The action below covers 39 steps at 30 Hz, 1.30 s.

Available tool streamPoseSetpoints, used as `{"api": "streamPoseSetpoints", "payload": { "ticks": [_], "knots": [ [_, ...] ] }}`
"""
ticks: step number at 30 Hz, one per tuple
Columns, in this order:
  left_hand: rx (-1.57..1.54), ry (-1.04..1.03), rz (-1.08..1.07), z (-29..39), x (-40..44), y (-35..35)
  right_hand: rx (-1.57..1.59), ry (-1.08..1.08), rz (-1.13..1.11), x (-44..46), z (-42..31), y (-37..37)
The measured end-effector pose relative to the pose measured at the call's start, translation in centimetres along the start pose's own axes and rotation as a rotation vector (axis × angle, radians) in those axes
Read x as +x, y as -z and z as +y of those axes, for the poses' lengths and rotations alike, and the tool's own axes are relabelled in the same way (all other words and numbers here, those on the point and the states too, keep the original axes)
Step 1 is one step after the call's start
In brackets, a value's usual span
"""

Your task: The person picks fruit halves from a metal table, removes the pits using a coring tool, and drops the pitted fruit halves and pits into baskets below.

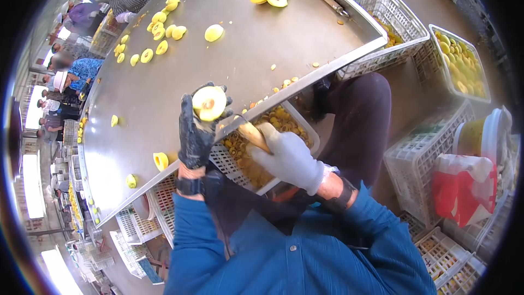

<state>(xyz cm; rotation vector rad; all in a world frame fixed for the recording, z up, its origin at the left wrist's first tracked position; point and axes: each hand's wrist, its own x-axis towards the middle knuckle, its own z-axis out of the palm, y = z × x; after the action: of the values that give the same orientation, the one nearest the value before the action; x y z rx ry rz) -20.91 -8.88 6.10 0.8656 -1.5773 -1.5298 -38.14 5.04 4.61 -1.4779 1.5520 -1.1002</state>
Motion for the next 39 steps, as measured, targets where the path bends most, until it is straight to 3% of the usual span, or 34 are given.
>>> {"api": "streamPoseSetpoints", "payload": {
  "ticks": [1,2,4,7,17,23,26,27,28,30,31,34,36,39],
  "knots": [
    [0.19,-0.049,0.041,0.8,-1.3,-1.2,-0.032,0.052,0.043,0.0,-0.5,-0.5],
    [-0.115,-0.026,0.103,1.2,-2.4,-2.4,-0.05,0.056,0.042,-0.1,-1.2,-0.8],
    [0.367,-0.219,0.223,1.2,-4.2,-4.1,-0.086,0.059,0.044,-0.6,-2.7,-1.1],
    [-0.209,-0.147,0.349,2.4,-5.8,-6.6,-0.11,0.108,0.082,-1.5,-3.4,-1.7],
    [-0.424,-0.238,0.353,2.8,-7.4,-9.1,-0.198,0.1,0.038,-2.6,-5.2,-0.7],
    [-0.415,-0.237,0.381,2.4,-7.6,-9.2,0.006,0.106,-0.087,-2.1,-4.3,0.3],
    [-0.384,-0.217,0.24,3.1,-7.6,-8.2,0.367,-0.205,-0.308,-2.3,-6.1,2.2],
    [0.067,-0.261,0.259,4.3,-7.6,-8.7,0.433,-0.256,-0.345,-2.5,-6.5,2.6],
    [0.114,-0.205,0.203,4.3,-7.5,-7.8,0.496,-0.31,-0.378,-2.7,-6.8,3.0],
    [0.214,-0.089,0.085,4.8,-6.7,-5.6,0.476,-0.207,-0.334,-3.0,-5.4,1.8],
    [-0.011,-0.052,0.102,5.0,-6.6,-5.8,0.481,-0.215,-0.346,-3.1,-4.9,1.6],
    [-0.197,-0.073,0.178,5.2,-6.6,-6.9,0.495,-0.229,-0.369,-2.6,-5.0,2.1],
    [-0.061,-0.105,0.206,5.0,-6.3,-7.4,0.479,-0.245,-0.382,-2.5,-4.9,2.7],
    [0.006,-0.157,0.283,5.0,-6.6,-8.6,0.148,-0.071,-0.299,-2.4,-5.2,3.1]
  ]
}}
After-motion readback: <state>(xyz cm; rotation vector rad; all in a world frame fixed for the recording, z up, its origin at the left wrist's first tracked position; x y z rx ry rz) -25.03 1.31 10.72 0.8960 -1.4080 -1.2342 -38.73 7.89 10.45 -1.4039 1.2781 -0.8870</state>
